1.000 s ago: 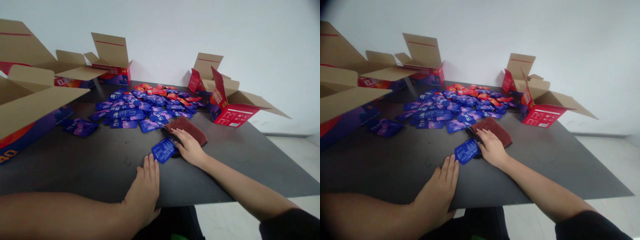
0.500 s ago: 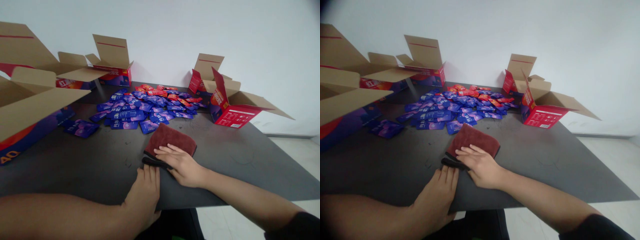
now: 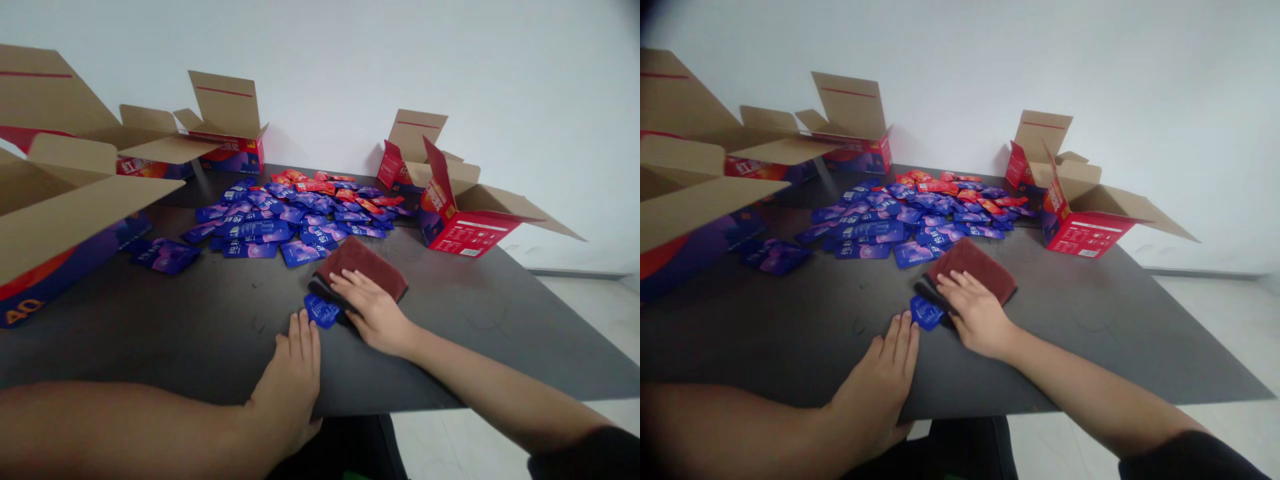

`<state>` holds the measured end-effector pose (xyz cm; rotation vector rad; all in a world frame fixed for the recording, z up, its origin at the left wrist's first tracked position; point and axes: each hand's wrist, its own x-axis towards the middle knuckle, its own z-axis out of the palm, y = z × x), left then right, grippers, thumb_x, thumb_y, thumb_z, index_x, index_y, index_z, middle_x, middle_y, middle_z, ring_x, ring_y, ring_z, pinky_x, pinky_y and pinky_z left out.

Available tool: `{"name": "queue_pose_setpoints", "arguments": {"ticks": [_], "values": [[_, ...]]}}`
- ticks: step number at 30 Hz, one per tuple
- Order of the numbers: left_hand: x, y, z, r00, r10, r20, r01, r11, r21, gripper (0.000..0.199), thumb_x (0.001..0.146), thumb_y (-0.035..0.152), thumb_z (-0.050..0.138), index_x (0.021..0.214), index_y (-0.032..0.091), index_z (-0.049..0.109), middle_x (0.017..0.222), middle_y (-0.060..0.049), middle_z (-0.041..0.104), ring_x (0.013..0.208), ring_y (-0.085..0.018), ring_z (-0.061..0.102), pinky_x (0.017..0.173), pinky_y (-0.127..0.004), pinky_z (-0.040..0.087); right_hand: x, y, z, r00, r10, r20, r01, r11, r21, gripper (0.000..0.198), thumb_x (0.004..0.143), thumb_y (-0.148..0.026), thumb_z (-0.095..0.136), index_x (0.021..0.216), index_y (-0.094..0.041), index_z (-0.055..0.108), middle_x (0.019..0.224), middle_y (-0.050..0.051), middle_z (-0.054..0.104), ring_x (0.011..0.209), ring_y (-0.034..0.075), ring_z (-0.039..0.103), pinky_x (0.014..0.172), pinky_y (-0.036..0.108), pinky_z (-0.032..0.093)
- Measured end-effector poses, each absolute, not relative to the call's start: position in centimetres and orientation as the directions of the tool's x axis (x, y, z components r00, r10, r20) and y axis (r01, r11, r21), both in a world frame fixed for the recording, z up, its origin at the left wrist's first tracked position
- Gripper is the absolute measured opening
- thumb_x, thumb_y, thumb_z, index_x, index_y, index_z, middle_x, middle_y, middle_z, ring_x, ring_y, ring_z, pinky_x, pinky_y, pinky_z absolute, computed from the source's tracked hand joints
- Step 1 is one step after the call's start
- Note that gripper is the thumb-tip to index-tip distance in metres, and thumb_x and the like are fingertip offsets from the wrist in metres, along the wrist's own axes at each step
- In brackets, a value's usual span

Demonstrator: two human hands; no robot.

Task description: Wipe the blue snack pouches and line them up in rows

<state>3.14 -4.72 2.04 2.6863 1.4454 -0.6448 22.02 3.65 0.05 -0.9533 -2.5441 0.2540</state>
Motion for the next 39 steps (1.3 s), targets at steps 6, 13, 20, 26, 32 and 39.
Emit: {"name": "queue_pose_setpoints", "arguments": {"ticks": [6, 13, 20, 26, 32, 39], "values": [[3.1, -4.7, 1.8, 0.485, 0.798, -0.357, 0.804, -0.568, -0.176, 0.1, 0.073, 0.057, 0.06, 0.142, -0.008, 0.025, 0.145, -0.038, 0.02, 0.132, -0.052, 0.027, 0.097, -0.055, 0.035, 22.6, 4.4, 0.6, -0.778, 0.56, 0.287, 0.448, 0.813, -0.373, 0.05, 0.086, -0.013, 0.044, 0.136, -0.016, 0.045, 0.14, 0.01, 0.049, 0.135, 0.02, 0.037, 0.114, 0.046, 0.027], [3.1, -4.9, 1.7, 0.495, 0.801, -0.336, 0.808, -0.567, -0.161, 0.095, 0.073, 0.057, 0.061, 0.141, -0.005, 0.032, 0.144, -0.035, 0.028, 0.131, -0.051, 0.029, 0.097, -0.055, 0.035, 22.8, 4.2, 0.7, -0.832, 0.486, 0.267, 0.362, 0.841, -0.402, 0.05, 0.084, -0.011, 0.046, 0.133, -0.019, 0.049, 0.139, 0.008, 0.051, 0.134, 0.019, 0.039, 0.113, 0.045, 0.029], [3.1, -4.2, 2.2, 0.484, 0.818, -0.311, 0.834, -0.538, -0.119, 0.124, 0.062, 0.083, 0.051, 0.143, -0.007, 0.024, 0.145, -0.037, 0.024, 0.132, -0.051, 0.027, 0.099, -0.054, 0.034, 23.8, 4.9, 1.1, -0.749, 0.586, 0.309, 0.422, 0.781, -0.46, 0.045, 0.088, -0.014, 0.044, 0.132, -0.022, 0.05, 0.134, 0.008, 0.055, 0.13, 0.021, 0.044, 0.111, 0.048, 0.032], [4.3, -3.7, 3.3, 0.458, 0.848, -0.267, 0.857, -0.501, -0.121, 0.132, 0.051, 0.092, 0.046, 0.142, -0.003, 0.032, 0.141, -0.032, 0.037, 0.129, -0.048, 0.032, 0.107, -0.054, 0.023, 27.0, 8.4, 1.2, -0.417, 0.876, 0.243, 0.634, 0.471, -0.613, 0.03, 0.093, -0.026, 0.041, 0.116, -0.019, 0.059, 0.108, 0.006, 0.068, 0.099, 0.021, 0.064, 0.091, 0.037, 0.048], [8.2, -0.3, 1.5, 0.45, 0.891, -0.051, 0.888, -0.453, -0.075, 0.115, 0.071, 0.086, 0.029, 0.141, -0.004, 0.034, 0.146, -0.028, 0.032, 0.136, -0.041, 0.024, 0.107, -0.051, 0.025, 30.7, 11.1, 1.9, 0.044, 0.957, 0.288, 0.788, 0.144, -0.598, 0.033, 0.091, -0.027, 0.042, 0.119, -0.019, 0.057, 0.101, 0.008, 0.069, 0.097, 0.023, 0.063, 0.086, 0.033, 0.046], [15.5, 9.3, 1.1, 0.465, 0.884, 0.051, 0.885, -0.465, -0.011, 0.085, 0.088, 0.064, 0.023, 0.139, -0.002, 0.035, 0.142, -0.026, 0.035, 0.132, -0.041, 0.028, 0.104, -0.05, 0.026, 33.5, 10.6, 3.8, 0.271, 0.906, 0.324, 0.843, -0.061, -0.535, 0.036, 0.094, -0.031, 0.032, 0.118, -0.019, 0.056, 0.1, 0.012, 0.069, 0.095, 0.026, 0.064, 0.077, 0.031, 0.045]]}}
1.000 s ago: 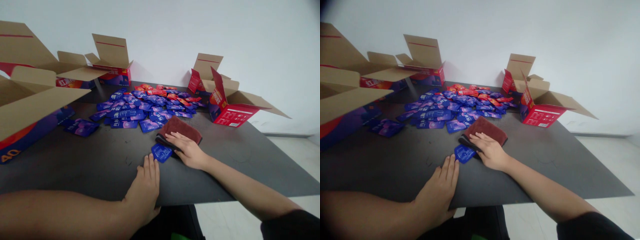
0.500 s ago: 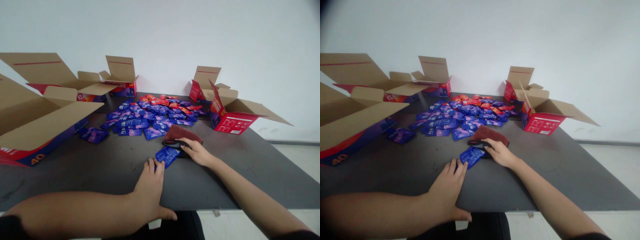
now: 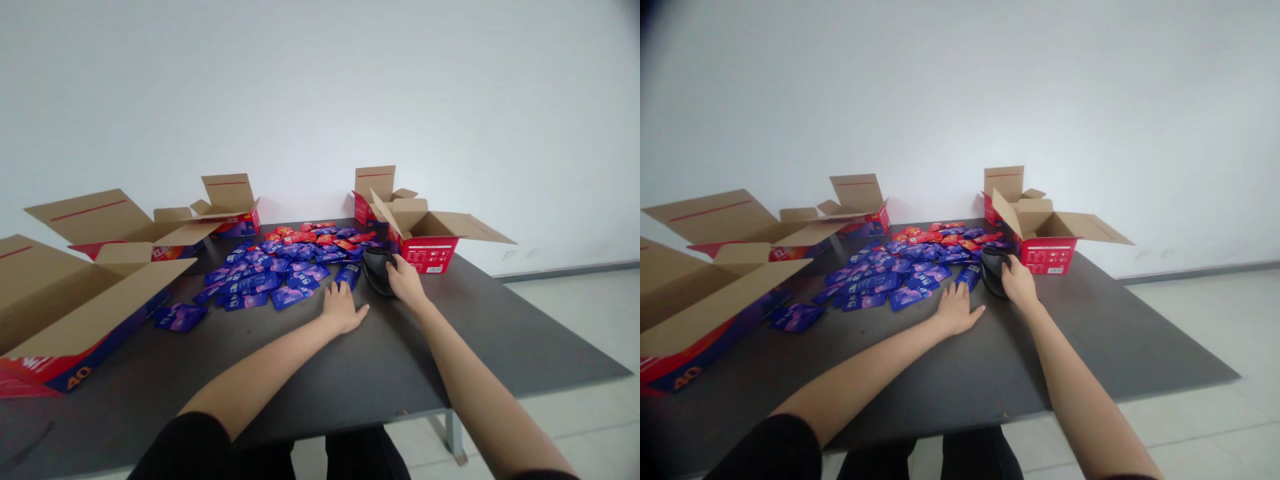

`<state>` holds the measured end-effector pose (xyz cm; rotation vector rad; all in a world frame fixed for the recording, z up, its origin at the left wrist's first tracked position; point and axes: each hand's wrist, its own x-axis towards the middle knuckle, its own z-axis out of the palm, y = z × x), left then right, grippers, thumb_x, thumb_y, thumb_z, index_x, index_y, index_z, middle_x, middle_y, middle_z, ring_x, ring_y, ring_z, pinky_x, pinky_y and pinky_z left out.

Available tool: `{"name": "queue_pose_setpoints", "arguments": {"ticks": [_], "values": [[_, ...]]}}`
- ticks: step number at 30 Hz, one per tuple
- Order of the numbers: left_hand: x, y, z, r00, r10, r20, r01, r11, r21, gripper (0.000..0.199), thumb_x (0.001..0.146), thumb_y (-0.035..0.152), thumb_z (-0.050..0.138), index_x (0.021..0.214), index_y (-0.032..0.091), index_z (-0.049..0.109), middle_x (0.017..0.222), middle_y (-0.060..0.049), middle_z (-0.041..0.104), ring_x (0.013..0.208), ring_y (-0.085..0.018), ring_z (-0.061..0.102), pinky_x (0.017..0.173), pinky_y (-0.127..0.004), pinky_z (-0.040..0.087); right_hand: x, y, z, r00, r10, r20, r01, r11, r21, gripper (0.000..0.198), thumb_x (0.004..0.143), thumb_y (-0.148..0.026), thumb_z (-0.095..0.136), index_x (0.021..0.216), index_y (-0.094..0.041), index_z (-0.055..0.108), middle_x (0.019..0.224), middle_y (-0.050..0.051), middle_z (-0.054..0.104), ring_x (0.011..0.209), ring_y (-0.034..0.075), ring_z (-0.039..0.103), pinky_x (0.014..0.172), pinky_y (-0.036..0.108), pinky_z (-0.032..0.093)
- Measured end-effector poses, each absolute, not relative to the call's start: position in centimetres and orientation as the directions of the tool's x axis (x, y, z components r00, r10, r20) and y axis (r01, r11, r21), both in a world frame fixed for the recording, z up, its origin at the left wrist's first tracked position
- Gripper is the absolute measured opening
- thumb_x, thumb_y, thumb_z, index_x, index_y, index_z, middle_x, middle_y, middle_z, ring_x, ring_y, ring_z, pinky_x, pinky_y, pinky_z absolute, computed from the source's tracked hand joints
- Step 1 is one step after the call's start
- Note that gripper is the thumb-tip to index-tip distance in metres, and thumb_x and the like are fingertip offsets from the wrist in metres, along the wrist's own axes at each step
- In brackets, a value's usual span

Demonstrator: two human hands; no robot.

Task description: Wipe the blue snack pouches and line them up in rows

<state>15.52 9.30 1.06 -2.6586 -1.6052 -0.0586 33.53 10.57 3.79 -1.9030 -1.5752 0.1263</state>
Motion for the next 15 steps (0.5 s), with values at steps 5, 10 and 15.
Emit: {"name": "queue_pose_setpoints", "arguments": {"ticks": [5, 10, 15], "values": [[18.4, 12.8, 1.7, 0.49, 0.867, 0.093, 0.871, -0.491, -0.012, 0.067, 0.089, 0.05, 0.033, 0.138, 0.004, 0.038, 0.142, -0.021, 0.038, 0.13, -0.037, 0.032, 0.103, -0.047, 0.027, 33.2, 10.5, 3.3, 0.232, 0.933, 0.275, 0.88, -0.08, -0.468, 0.036, 0.093, -0.032, 0.035, 0.12, -0.019, 0.056, 0.096, 0.013, 0.069, 0.091, 0.027, 0.065, 0.074, 0.033, 0.044], [15.1, 11.4, 2.9, 0.486, 0.853, 0.191, 0.872, -0.489, -0.034, 0.055, 0.092, 0.042, 0.035, 0.136, 0.009, 0.04, 0.143, -0.017, 0.038, 0.133, -0.032, 0.026, 0.108, -0.044, 0.019, 32.2, 10.4, 2.9, 0.158, 0.961, 0.227, 0.913, -0.054, -0.405, 0.036, 0.093, -0.034, 0.034, 0.117, -0.019, 0.056, 0.099, 0.014, 0.069, 0.092, 0.029, 0.065, 0.075, 0.035, 0.044], [6.5, 9.2, 3.1, 0.324, 0.913, 0.25, 0.944, -0.328, -0.027, 0.045, 0.093, 0.033, 0.032, 0.125, 0.005, 0.047, 0.13, -0.022, 0.047, 0.125, -0.035, 0.035, 0.1, -0.05, 0.027, 31.6, 10.0, 3.0, 0.069, 0.981, 0.181, 0.937, -0.001, -0.35, 0.033, 0.092, -0.034, 0.038, 0.115, -0.021, 0.057, 0.1, 0.013, 0.069, 0.093, 0.029, 0.065, 0.075, 0.035, 0.044]]}}
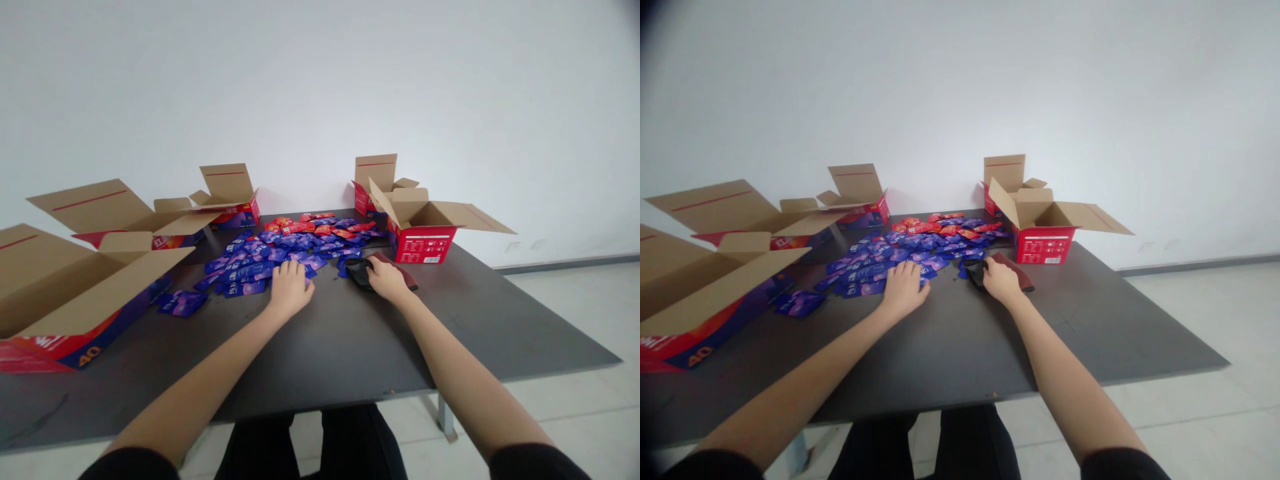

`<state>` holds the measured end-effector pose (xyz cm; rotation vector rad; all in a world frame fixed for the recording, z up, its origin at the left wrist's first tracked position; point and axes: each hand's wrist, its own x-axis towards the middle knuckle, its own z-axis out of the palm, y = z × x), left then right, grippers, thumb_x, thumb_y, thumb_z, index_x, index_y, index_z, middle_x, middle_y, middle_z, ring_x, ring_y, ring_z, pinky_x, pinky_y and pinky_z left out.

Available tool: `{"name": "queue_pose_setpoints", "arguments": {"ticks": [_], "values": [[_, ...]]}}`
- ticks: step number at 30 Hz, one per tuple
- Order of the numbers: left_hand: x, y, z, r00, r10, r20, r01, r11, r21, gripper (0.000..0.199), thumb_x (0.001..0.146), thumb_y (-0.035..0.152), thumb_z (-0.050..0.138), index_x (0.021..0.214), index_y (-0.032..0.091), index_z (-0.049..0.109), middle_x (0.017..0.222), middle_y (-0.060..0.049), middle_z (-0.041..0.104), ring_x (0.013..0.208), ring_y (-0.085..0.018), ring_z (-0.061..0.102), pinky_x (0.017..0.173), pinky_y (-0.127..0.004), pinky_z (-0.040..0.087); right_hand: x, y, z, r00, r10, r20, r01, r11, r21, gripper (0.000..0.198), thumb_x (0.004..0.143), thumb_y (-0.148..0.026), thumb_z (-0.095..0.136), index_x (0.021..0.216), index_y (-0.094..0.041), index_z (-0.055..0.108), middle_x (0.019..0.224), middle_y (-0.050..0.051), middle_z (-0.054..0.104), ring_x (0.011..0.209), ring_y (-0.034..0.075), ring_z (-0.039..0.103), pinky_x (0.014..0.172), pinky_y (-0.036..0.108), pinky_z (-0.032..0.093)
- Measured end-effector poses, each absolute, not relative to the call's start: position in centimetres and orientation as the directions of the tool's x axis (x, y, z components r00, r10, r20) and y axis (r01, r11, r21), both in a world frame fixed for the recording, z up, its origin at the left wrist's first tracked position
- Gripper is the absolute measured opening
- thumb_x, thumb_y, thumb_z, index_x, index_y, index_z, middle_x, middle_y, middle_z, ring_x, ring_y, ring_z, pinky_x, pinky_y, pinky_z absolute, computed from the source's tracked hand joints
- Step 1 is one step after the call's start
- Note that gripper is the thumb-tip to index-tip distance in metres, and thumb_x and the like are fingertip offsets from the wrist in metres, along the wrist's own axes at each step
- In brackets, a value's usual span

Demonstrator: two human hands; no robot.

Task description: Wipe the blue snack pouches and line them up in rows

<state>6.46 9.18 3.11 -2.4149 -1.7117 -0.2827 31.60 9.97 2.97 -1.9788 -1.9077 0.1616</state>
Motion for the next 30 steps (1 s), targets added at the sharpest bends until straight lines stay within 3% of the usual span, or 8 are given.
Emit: {"name": "queue_pose_setpoints", "arguments": {"ticks": [6, 11, 16, 19, 22, 25, 27, 30], "values": [[2.0, 5.9, 0.6, 0.289, 0.941, 0.178, 0.957, -0.291, -0.014, 0.054, 0.088, 0.04, 0.043, 0.135, 0.012, 0.043, 0.133, -0.016, 0.048, 0.121, -0.031, 0.04, 0.095, -0.043, 0.035, 31.4, 9.9, 3.0, 0.064, 0.984, 0.164, 0.949, -0.009, -0.315, 0.034, 0.091, -0.033, 0.038, 0.117, -0.022, 0.057, 0.103, 0.012, 0.069, 0.094, 0.03, 0.065, 0.074, 0.035, 0.044], [5.4, 0.5, 1.6, 0.447, 0.89, 0.087, 0.885, -0.454, 0.099, 0.07, 0.088, 0.059, 0.037, 0.138, 0.01, 0.041, 0.127, -0.018, 0.05, 0.112, -0.032, 0.044, 0.096, -0.043, 0.036, 31.7, 10.1, 2.6, 0.067, 0.983, 0.172, 0.954, -0.012, -0.3, 0.034, 0.091, -0.032, 0.038, 0.117, -0.022, 0.056, 0.104, 0.012, 0.068, 0.094, 0.029, 0.064, 0.074, 0.035, 0.044], [7.9, -0.2, 4.9, 0.61, 0.788, -0.084, 0.788, -0.591, 0.174, 0.053, 0.091, 0.042, 0.039, 0.137, 0.014, 0.045, 0.127, -0.016, 0.051, 0.109, -0.029, 0.049, 0.095, -0.039, 0.038, 32.1, 10.1, 2.3, 0.007, 0.984, 0.18, 0.962, 0.043, -0.271, 0.032, 0.092, -0.033, 0.039, 0.116, -0.021, 0.057, 0.104, 0.012, 0.069, 0.095, 0.027, 0.064, 0.076, 0.033, 0.043], [7.7, 1.9, 6.6, 0.651, 0.759, 0.006, 0.751, -0.645, 0.14, 0.046, 0.094, 0.034, 0.033, 0.137, 0.023, 0.047, 0.131, -0.011, 0.052, 0.113, -0.027, 0.049, 0.096, -0.039, 0.038, 32.2, 10.1, 2.2, -0.048, 0.983, 0.175, 0.961, 0.093, -0.26, 0.03, 0.092, -0.031, 0.041, 0.113, -0.02, 0.058, 0.103, 0.011, 0.069, 0.094, 0.025, 0.064, 0.076, 0.031, 0.043], [7.3, 4.2, 6.0, 0.713, 0.684, 0.157, 0.681, -0.728, 0.08, 0.046, 0.096, 0.034, 0.028, 0.14, 0.027, 0.041, 0.151, -0.004, 0.033, 0.135, -0.028, 0.028, 0.106, -0.044, 0.027, 32.2, 10.1, 2.2, -0.1, 0.979, 0.179, 0.957, 0.144, -0.251, 0.025, 0.09, -0.027, 0.043, 0.107, -0.019, 0.061, 0.106, 0.01, 0.068, 0.096, 0.024, 0.063, 0.08, 0.03, 0.043], [7.3, 5.6, 3.1, 0.814, 0.579, 0.046, 0.57, -0.812, 0.123, 0.049, 0.097, 0.037, 0.025, 0.145, 0.027, 0.032, 0.154, -0.001, 0.027, 0.142, -0.025, 0.014, 0.111, -0.044, 0.018, 32.1, 10.1, 2.0, -0.133, 0.974, 0.185, 0.954, 0.176, -0.243, 0.024, 0.088, -0.024, 0.047, 0.106, -0.018, 0.061, 0.113, 0.01, 0.065, 0.1, 0.023, 0.061, 0.084, 0.03, 0.042], [7.5, 5.6, 1.2, 0.791, 0.611, -0.002, 0.605, -0.782, 0.15, 0.051, 0.097, 0.037, 0.022, 0.146, 0.025, 0.029, 0.154, -0.001, 0.028, 0.142, -0.025, 0.016, 0.112, -0.046, 0.017, 32.0, 10.2, 1.7, -0.149, 0.972, 0.183, 0.951, 0.191, -0.241, 0.024, 0.088, -0.024, 0.049, 0.107, -0.018, 0.061, 0.115, 0.01, 0.063, 0.102, 0.023, 0.06, 0.086, 0.03, 0.042], [8.2, 5.2, -0.3, 0.727, 0.685, 0.043, 0.678, -0.727, 0.108, 0.051, 0.097, 0.037, 0.022, 0.145, 0.021, 0.032, 0.153, -0.003, 0.029, 0.141, -0.029, 0.02, 0.111, -0.049, 0.018, 32.1, 10.4, 1.1, -0.18, 0.961, 0.21, 0.944, 0.229, -0.237, 0.024, 0.088, -0.023, 0.048, 0.108, -0.018, 0.06, 0.115, 0.011, 0.061, 0.105, 0.023, 0.058, 0.088, 0.03, 0.042]]}}
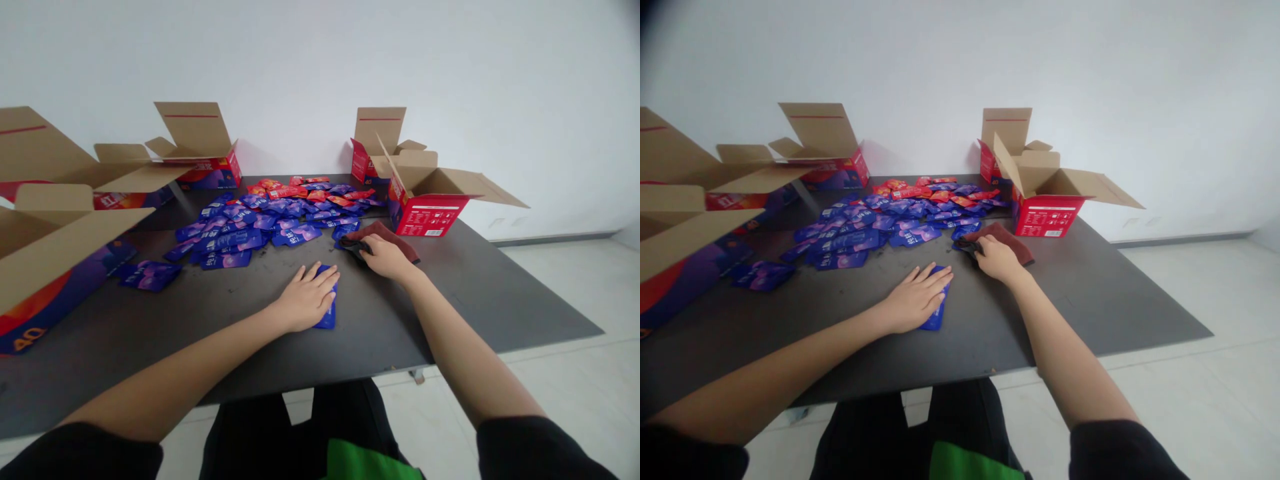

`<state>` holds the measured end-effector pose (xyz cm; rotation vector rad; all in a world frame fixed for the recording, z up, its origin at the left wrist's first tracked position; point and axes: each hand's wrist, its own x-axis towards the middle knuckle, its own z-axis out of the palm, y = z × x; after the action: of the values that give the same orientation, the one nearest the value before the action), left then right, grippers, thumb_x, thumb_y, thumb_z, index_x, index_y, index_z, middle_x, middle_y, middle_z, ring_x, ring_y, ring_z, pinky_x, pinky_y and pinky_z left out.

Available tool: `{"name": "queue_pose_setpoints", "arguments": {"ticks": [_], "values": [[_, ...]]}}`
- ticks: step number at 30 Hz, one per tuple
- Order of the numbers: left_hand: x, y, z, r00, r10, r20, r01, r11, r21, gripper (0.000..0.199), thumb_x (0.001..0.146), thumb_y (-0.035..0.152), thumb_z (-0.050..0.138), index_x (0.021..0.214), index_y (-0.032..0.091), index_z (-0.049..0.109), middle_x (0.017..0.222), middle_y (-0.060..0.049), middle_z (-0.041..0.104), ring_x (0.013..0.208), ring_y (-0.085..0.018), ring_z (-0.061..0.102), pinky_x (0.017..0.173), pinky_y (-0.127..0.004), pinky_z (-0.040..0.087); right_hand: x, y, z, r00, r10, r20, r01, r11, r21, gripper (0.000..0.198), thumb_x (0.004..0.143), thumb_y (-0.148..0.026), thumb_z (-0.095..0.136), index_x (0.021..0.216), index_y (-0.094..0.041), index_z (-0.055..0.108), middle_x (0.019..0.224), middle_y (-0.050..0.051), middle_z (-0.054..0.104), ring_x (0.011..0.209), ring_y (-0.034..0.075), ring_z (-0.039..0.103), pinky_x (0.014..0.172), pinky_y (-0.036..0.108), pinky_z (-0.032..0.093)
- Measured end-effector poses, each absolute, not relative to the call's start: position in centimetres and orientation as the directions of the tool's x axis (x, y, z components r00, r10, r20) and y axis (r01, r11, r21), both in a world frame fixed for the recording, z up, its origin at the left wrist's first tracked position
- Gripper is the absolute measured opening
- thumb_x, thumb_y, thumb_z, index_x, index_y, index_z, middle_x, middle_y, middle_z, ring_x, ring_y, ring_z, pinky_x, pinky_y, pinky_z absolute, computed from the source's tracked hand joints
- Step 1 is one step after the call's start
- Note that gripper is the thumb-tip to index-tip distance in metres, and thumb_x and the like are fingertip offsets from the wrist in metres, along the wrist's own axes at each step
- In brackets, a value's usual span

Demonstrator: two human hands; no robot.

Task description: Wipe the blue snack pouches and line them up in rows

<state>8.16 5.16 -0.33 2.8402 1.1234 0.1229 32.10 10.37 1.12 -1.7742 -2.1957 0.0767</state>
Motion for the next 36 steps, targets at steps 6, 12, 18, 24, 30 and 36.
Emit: {"name": "queue_pose_setpoints", "arguments": {"ticks": [6, 12, 18, 24, 30, 36], "values": [[7.7, 6.1, 0.5, 0.458, 0.866, 0.199, 0.889, -0.452, -0.076, 0.045, 0.093, 0.041, 0.036, 0.116, 0.008, 0.059, 0.118, -0.019, 0.059, 0.112, -0.034, 0.05, 0.095, -0.047, 0.035, 32.0, 10.2, 1.0, -0.236, 0.938, 0.252, 0.926, 0.296, -0.234, 0.034, 0.082, -0.04, 0.059, 0.108, -0.017, 0.06, 0.107, 0.012, 0.06, 0.104, 0.025, 0.056, 0.089, 0.036, 0.042], [4.2, 9.2, -0.1, 0.408, 0.881, 0.24, 0.895, -0.438, 0.085, 0.04, 0.091, 0.043, 0.041, 0.089, 0.01, 0.064, 0.091, -0.017, 0.062, 0.099, -0.032, 0.051, 0.086, -0.043, 0.039, 27.6, 7.4, 3.2, -0.227, 0.811, 0.539, 0.851, 0.434, -0.295, 0.027, 0.087, -0.035, 0.052, 0.106, -0.018, 0.061, 0.108, 0.009, 0.06, 0.103, 0.024, 0.053, 0.092, 0.037, 0.039], [4.0, 10.9, -1.1, 0.412, 0.886, 0.215, 0.843, -0.459, 0.279, 0.039, 0.092, 0.033, 0.036, 0.07, 0.015, 0.062, 0.079, -0.011, 0.062, 0.088, -0.024, 0.056, 0.091, -0.04, 0.036, 21.1, 5.7, 2.0, -0.508, 0.848, 0.151, 0.78, 0.527, -0.337, 0.056, 0.072, -0.057, 0.066, 0.111, -0.016, 0.061, 0.102, 0.011, 0.064, 0.092, 0.024, 0.059, 0.077, 0.032, 0.042], [2.0, 12.2, 0.1, 0.353, 0.916, 0.191, 0.705, -0.394, 0.589, 0.046, 0.093, 0.049, 0.029, 0.07, 0.02, 0.055, 0.071, -0.004, 0.061, 0.073, -0.019, 0.058, 0.071, -0.031, 0.042, 20.0, 8.7, 2.0, -0.452, 0.887, -0.094, 0.734, 0.31, -0.604, 0.02, 0.072, -0.037, 0.068, 0.074, -0.018, 0.062, 0.067, 0.003, 0.064, 0.06, 0.015, 0.057, 0.053, 0.024, 0.035], [0.0, 13.1, 1.4, 0.442, 0.895, 0.058, 0.479, -0.29, 0.829, 0.05, 0.082, 0.064, 0.044, 0.067, 0.018, 0.055, 0.055, 0.001, 0.054, 0.048, -0.013, 0.051, 0.05, -0.024, 0.04, 20.9, 11.3, 1.1, -0.571, 0.817, -0.082, 0.123, -0.013, -0.992, 0.029, 0.074, -0.043, 0.066, 0.083, -0.016, 0.061, 0.068, -0.001, 0.064, 0.052, 0.009, 0.053, 0.051, 0.021, 0.041], [2.6, 11.1, 0.5, 0.518, 0.855, 0.03, 0.313, -0.221, 0.923, 0.044, 0.075, 0.059, 0.059, 0.079, 0.015, 0.059, 0.056, 0.004, 0.052, 0.038, -0.007, 0.039, 0.039, -0.021, 0.032, 21.5, 11.2, -0.2, -0.56, 0.825, -0.077, 0.14, 0.002, -0.99, 0.039, 0.078, -0.054, 0.061, 0.074, -0.015, 0.059, 0.063, -0.001, 0.06, 0.052, 0.009, 0.053, 0.049, 0.02, 0.042]]}}
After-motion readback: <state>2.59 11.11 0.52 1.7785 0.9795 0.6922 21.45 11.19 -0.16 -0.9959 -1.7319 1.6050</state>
